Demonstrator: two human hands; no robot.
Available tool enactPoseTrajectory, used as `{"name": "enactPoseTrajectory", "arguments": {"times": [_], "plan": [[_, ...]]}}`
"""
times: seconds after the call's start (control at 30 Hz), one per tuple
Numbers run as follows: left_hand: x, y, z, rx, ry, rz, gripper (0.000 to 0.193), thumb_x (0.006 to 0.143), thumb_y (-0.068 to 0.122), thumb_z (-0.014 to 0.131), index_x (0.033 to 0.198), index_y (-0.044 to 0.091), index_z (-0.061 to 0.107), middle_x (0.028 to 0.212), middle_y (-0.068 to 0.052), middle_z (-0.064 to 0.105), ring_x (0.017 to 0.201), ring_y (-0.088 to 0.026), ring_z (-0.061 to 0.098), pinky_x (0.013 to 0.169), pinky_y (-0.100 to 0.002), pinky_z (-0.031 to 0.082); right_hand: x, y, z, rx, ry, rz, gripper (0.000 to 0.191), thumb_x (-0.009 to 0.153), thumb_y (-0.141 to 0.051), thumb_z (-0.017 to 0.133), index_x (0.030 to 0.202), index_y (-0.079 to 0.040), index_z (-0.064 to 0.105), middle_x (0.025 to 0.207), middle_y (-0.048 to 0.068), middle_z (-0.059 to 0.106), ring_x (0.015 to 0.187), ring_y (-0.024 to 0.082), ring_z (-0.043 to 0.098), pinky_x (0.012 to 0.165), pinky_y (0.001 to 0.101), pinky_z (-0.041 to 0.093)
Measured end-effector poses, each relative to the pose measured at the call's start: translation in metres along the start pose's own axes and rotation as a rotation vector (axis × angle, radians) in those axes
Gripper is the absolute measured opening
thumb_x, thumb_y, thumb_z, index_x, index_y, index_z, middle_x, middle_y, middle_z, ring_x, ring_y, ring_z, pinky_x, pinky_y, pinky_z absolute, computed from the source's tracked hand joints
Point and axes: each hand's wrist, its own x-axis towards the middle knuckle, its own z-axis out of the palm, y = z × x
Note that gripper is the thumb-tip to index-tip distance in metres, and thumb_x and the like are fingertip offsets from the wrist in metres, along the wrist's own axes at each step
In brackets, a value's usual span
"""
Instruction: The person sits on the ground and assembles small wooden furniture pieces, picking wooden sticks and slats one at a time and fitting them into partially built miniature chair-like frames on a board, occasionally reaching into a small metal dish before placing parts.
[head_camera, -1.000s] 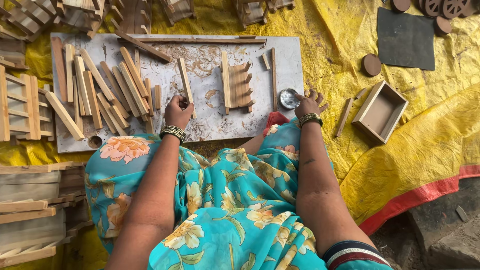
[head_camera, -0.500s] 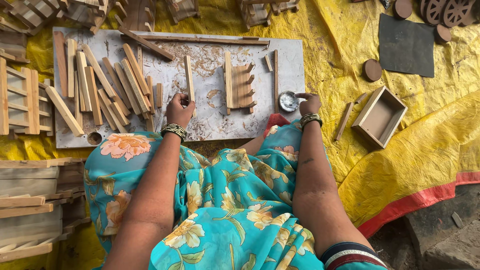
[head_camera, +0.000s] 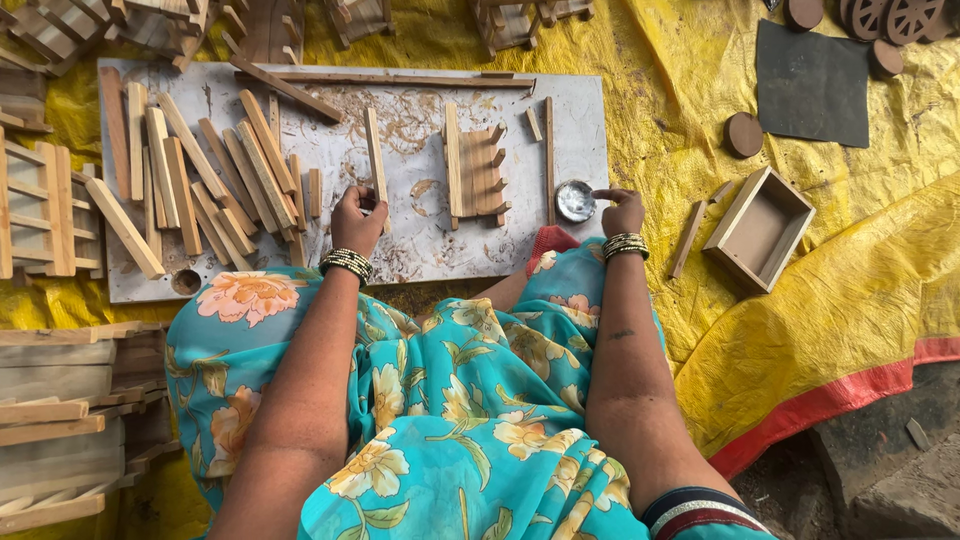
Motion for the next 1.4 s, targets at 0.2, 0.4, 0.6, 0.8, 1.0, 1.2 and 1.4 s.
{"name": "enactPoseTrajectory", "arguments": {"times": [0.2,0.4,0.6,0.8,1.0,1.2,1.4], "plan": [[0.0,-0.002,0.002,0.047,0.019,0.034,0.019,0.089,0.021,0.075,0.099,0.006,0.067,0.088,-0.005,0.075,0.072,-0.018,0.072,0.065,-0.034,0.056,-0.017,-0.011,0.01,-0.425,-0.163,-0.157,0.042,0.069,-0.012,0.08,0.105,-0.035,0.08,0.132,0.004,0.052,0.13,0.034,0.042,0.114,0.0564,0.033],[0.0,-0.003,0.001,0.015,0.029,0.052,0.02,0.089,0.02,0.075,0.099,0.005,0.067,0.087,-0.006,0.076,0.073,-0.017,0.072,0.066,-0.033,0.057,-0.019,-0.026,0.014,-0.586,-0.238,-0.162,0.042,0.07,-0.022,0.086,0.109,-0.032,0.075,0.135,0.003,0.046,0.139,0.032,0.035,0.121,0.0667,0.016],[0.001,-0.001,0.004,0.026,0.034,0.056,0.02,0.088,0.019,0.076,0.099,0.005,0.067,0.086,-0.006,0.075,0.071,-0.017,0.072,0.063,-0.033,0.056,-0.011,-0.024,0.021,-0.597,-0.177,-0.229,0.043,0.071,-0.02,0.085,0.112,-0.029,0.072,0.136,0.005,0.046,0.139,0.033,0.034,0.12,0.0646,0.016],[-0.001,0.0,0.005,-0.061,0.005,0.012,0.02,0.091,0.018,0.073,0.102,0.003,0.066,0.085,-0.006,0.073,0.066,-0.014,0.07,0.058,-0.031,0.057,-0.013,-0.021,0.022,-0.609,-0.162,-0.242,0.036,0.072,-0.021,0.083,0.107,-0.031,0.079,0.137,0.003,0.048,0.14,0.031,0.034,0.122,0.0588,0.016],[0.0,0.0,0.004,-0.053,0.017,0.009,0.021,0.09,0.018,0.073,0.103,0.002,0.067,0.086,-0.006,0.074,0.067,-0.013,0.071,0.059,-0.03,0.058,-0.014,-0.027,0.025,-0.676,-0.257,-0.17,0.029,0.077,-0.023,0.082,0.104,-0.031,0.08,0.133,0.003,0.048,0.14,0.031,0.032,0.122,0.0619,0.014],[0.0,0.002,0.005,-0.144,-0.009,-0.04,0.02,0.092,0.016,0.071,0.103,0.001,0.065,0.086,-0.006,0.072,0.066,-0.012,0.07,0.055,-0.028,0.06,-0.014,-0.038,0.026,-0.686,-0.208,-0.138,0.028,0.079,-0.018,0.08,0.105,-0.028,0.077,0.132,0.004,0.049,0.139,0.031,0.035,0.121,0.0626,0.016],[-0.001,0.002,0.004,-0.133,-0.018,-0.027,0.02,0.092,0.015,0.071,0.103,0.0,0.065,0.085,-0.008,0.072,0.065,-0.013,0.07,0.055,-0.03,0.06,-0.012,-0.038,0.019,-0.417,-0.118,0.009,0.039,0.07,-0.009,0.078,0.107,-0.023,0.072,0.128,0.006,0.05,0.128,0.031,0.043,0.11,0.055,0.034]]}}
